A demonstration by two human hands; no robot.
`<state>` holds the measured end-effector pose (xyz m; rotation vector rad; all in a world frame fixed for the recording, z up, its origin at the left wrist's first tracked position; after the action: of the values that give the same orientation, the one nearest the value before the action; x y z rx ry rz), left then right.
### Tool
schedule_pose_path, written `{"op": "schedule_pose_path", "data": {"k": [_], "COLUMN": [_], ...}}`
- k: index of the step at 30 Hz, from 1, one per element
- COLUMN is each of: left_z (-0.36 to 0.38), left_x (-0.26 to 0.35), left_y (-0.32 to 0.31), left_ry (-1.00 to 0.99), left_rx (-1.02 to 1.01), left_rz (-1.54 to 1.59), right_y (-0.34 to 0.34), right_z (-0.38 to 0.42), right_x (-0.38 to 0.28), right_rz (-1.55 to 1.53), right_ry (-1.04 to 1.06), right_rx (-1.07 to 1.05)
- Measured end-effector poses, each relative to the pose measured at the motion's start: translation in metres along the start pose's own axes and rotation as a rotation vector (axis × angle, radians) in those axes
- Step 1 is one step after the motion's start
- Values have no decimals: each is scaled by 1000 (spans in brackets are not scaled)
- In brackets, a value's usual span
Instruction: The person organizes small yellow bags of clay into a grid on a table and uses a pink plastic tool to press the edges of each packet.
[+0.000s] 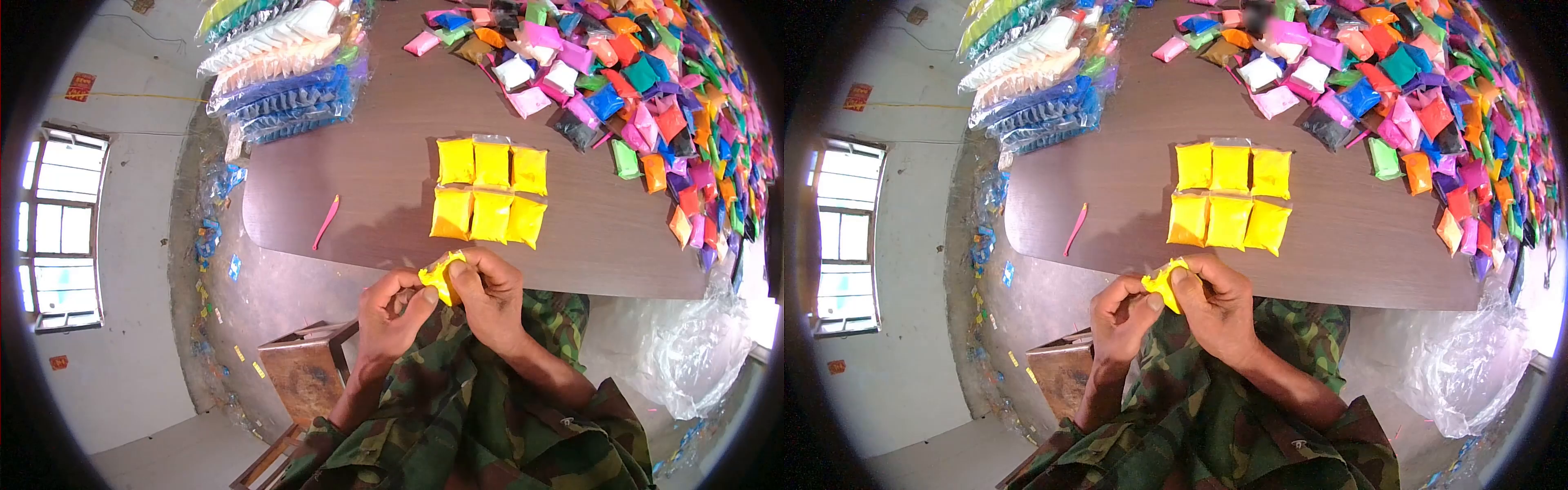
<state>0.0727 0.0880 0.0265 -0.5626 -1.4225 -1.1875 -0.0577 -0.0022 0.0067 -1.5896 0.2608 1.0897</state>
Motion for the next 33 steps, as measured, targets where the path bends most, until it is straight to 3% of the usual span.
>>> {"op": "schedule_pose_path", "data": {"k": [19, 22, 28, 31, 33], "left_z": [-4, -2, 3, 2, 2], "left_x": [-15, -10, -2, -8, -8], "left_y": [1, 2, -5, -7, -7], "left_ry": [-54, 26, 42, -46, 22], "left_rx": [16, -3, 18, 48, 65], "left_rz": [57, 43, 151, 190, 231], "right_y": [7, 6, 5, 3, 1], "right_z": [3, 3, 6, 5, 6], "right_x": [-2, -3, 1, 4, 4], "right_rz": [29, 3, -69, -20, -64], "right_ry": [12, 21, 45, 45, 8], "right_rx": [40, 40, 26, 27, 21]}}
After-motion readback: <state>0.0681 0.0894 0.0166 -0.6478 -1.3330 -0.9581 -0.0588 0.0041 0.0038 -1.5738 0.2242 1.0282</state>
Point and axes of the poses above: each hand's wrist, its own z-axis away from the middle knuckle, its own y-axis out of the back of the hand, x = y × z, the point moved 1 cm from there along -z, towards the middle knuckle, and after that the axes turned 15 degrees about -z, right-handed, at the moved point
